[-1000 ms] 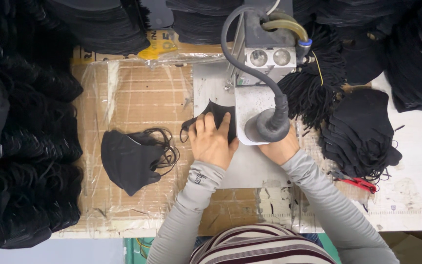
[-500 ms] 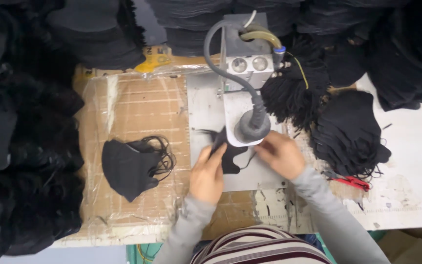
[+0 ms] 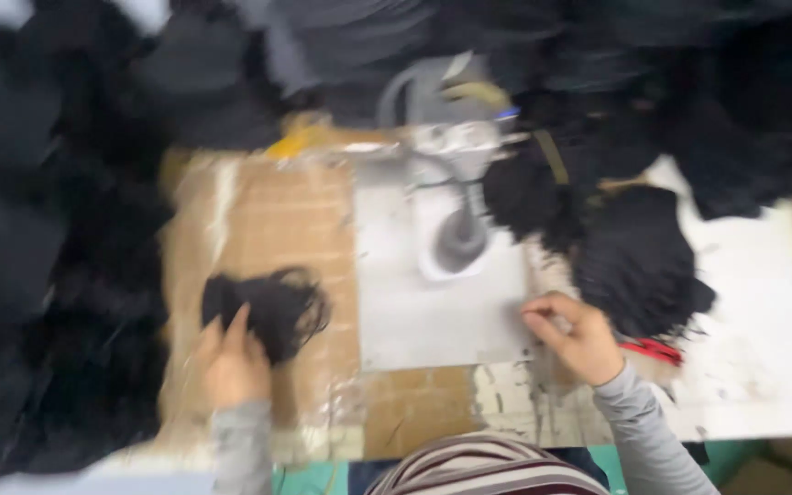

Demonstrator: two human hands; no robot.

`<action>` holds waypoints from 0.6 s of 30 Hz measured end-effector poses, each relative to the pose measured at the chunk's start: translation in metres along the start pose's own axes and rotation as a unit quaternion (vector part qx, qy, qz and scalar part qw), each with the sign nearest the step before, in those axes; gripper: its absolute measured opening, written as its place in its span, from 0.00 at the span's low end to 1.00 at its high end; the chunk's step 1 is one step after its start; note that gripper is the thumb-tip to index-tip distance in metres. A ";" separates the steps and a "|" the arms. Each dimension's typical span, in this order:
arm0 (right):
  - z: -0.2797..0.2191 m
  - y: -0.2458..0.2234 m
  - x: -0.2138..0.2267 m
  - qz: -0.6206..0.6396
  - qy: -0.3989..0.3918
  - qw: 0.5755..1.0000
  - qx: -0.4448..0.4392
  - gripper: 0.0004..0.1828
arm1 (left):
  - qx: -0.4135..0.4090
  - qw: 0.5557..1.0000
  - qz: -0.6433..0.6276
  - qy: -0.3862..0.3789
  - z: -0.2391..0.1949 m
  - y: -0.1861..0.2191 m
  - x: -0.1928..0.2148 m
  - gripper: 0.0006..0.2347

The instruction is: Operating a heat-sealing or ultrasonic welding machine to attach components to black fabric face masks.

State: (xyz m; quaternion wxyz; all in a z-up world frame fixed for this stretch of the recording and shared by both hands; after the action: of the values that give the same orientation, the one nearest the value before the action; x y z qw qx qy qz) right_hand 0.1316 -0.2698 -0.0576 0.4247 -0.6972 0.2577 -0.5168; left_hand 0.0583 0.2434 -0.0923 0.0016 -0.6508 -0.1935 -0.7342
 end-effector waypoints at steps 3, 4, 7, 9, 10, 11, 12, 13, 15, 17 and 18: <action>-0.021 -0.004 0.041 0.024 0.020 1.000 0.002 0.06 | 0.053 0.993 0.105 0.028 0.003 0.060 0.058 0.28; -0.027 -0.010 0.066 0.023 0.040 0.999 -0.002 0.06 | 0.033 0.994 0.100 0.031 -0.002 0.070 0.057 0.28; -0.052 -0.035 0.160 -0.069 0.215 0.974 0.028 0.06 | -0.145 0.960 -0.003 0.240 -0.025 0.124 0.079 0.13; -0.073 -0.051 0.222 -0.201 0.345 0.916 0.043 0.11 | -0.297 0.938 -0.121 0.128 -0.024 0.180 0.058 0.10; -0.065 -0.046 0.246 -0.203 0.352 0.913 0.041 0.11 | -0.303 0.936 -0.125 0.130 -0.031 0.232 0.068 0.10; -0.057 -0.043 0.268 -0.209 0.350 0.911 0.054 0.14 | -0.287 0.915 -0.282 0.021 -0.030 0.276 0.067 0.09; -0.047 -0.040 0.290 -0.213 0.347 0.911 0.068 0.18 | -0.259 0.862 -0.426 -0.089 -0.034 0.323 0.063 0.09; -0.038 -0.030 0.304 -0.214 0.352 0.908 0.068 0.18 | -0.264 0.861 -0.426 -0.088 -0.021 0.356 0.057 0.09; -0.011 -0.015 0.329 -0.259 0.322 0.907 0.074 0.26 | -0.159 0.651 -0.641 -0.374 -0.001 0.436 0.003 0.19; 0.009 -0.007 0.340 -0.291 0.299 0.906 0.070 0.31 | -0.126 0.627 -0.657 -0.400 0.034 0.502 -0.036 0.25; 0.022 -0.001 0.342 -0.321 0.268 0.906 0.063 0.36 | -0.085 0.601 -0.671 -0.426 0.049 0.534 -0.060 0.32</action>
State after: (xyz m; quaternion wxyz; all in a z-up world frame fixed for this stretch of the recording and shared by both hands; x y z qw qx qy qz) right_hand 0.2659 -0.5351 0.1125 0.1939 -0.5494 0.0913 -0.8076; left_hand 0.2502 -0.2514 0.0049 -0.6293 -0.5745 -0.4907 -0.1821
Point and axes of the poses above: each hand's wrist, its own z-axis towards the middle knuckle, its own x-axis out of the back of the hand, y = z × x, the point moved 8 cm from there along z, towards the middle knuckle, and after that the axes turned 13 degrees about -y, right-handed, at the moved point
